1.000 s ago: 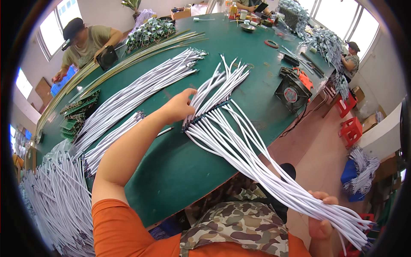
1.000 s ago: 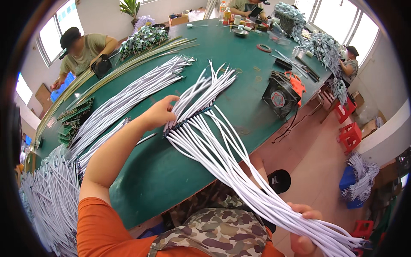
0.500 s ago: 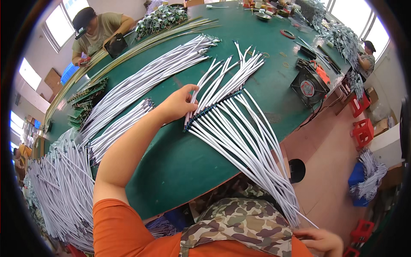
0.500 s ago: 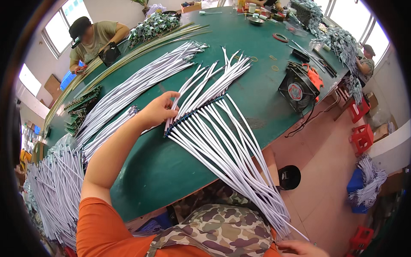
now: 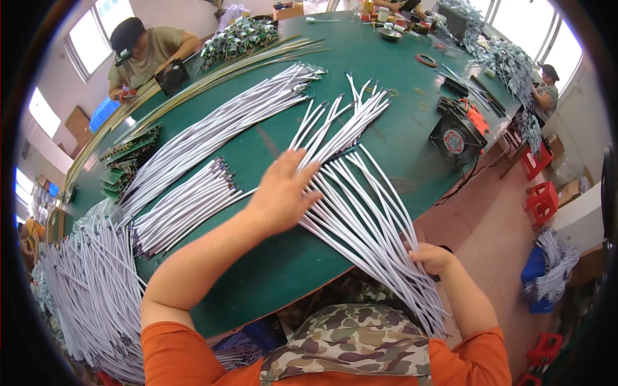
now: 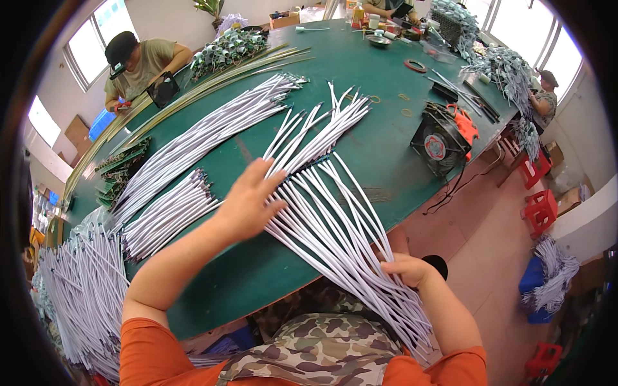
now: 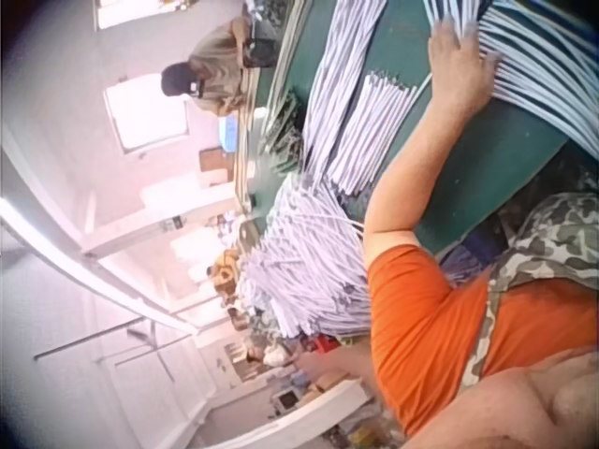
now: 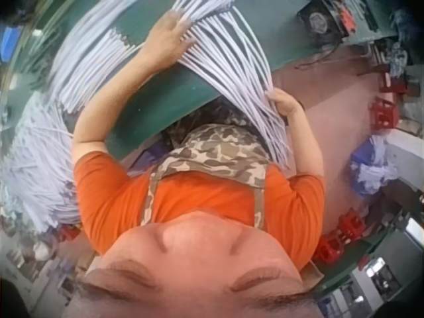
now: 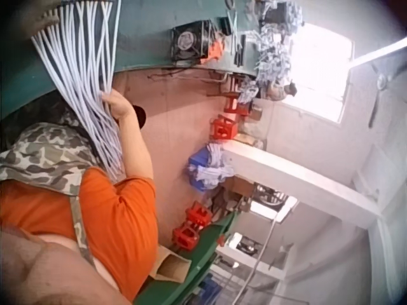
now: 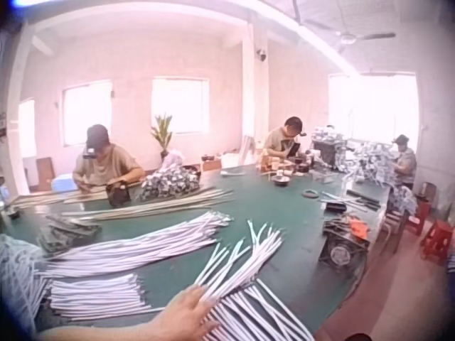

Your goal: The person solders wires to circuit boards using a soldering iron, aligns and connects additional wires into the circuit boards by hand, and solders the connections using the soldering iron.

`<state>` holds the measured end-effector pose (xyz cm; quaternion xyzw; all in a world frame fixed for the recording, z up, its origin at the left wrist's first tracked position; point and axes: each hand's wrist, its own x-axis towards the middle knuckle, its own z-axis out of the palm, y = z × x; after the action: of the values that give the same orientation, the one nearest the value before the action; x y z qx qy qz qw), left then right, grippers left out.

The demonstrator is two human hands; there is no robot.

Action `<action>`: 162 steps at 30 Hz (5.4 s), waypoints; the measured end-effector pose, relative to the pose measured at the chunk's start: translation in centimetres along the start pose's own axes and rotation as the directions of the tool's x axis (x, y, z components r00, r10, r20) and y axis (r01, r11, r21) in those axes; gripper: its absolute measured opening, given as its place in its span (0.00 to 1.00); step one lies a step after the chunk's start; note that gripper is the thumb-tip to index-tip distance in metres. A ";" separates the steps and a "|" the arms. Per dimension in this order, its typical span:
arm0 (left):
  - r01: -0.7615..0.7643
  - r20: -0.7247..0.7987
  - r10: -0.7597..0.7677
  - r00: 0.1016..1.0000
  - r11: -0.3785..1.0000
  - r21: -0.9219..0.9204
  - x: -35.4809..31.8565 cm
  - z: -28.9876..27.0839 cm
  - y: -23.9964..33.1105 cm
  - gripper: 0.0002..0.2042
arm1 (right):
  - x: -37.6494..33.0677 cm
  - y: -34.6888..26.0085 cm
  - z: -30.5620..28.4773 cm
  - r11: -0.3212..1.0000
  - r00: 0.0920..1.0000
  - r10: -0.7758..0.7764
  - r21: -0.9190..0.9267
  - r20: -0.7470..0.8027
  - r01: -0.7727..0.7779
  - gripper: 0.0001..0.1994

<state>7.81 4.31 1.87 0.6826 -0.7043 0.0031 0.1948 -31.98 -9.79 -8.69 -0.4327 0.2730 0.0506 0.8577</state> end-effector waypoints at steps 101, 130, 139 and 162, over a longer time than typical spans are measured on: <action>0.055 -0.008 -0.059 0.998 0.965 -0.258 1.4 1.2 -4.7 0.13 | 18.0 -17.6 11.9 -0.460 0.545 -0.578 -0.794 0.607 0.397 0.09; 0.188 -0.250 -0.266 0.931 0.937 -0.295 -1.1 0.5 -4.1 0.11 | 20.1 -19.9 13.5 -0.575 0.584 -0.497 -0.747 0.642 0.334 0.04; 0.547 0.177 -0.518 0.837 0.772 -0.324 -7.0 -2.5 -1.4 0.17 | 9.6 -12.0 18.7 -0.289 0.804 -0.384 -0.887 0.453 0.361 0.12; 0.496 0.429 -0.497 0.754 0.002 -0.869 -9.6 -3.7 -3.4 0.22 | 11.8 -9.1 23.6 -0.256 0.838 -0.441 -0.940 0.321 0.225 0.29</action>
<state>11.97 14.30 1.72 0.6108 -0.2609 -0.4974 0.5581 -9.03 1.01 3.03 -0.9782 0.0710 -0.0337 0.1921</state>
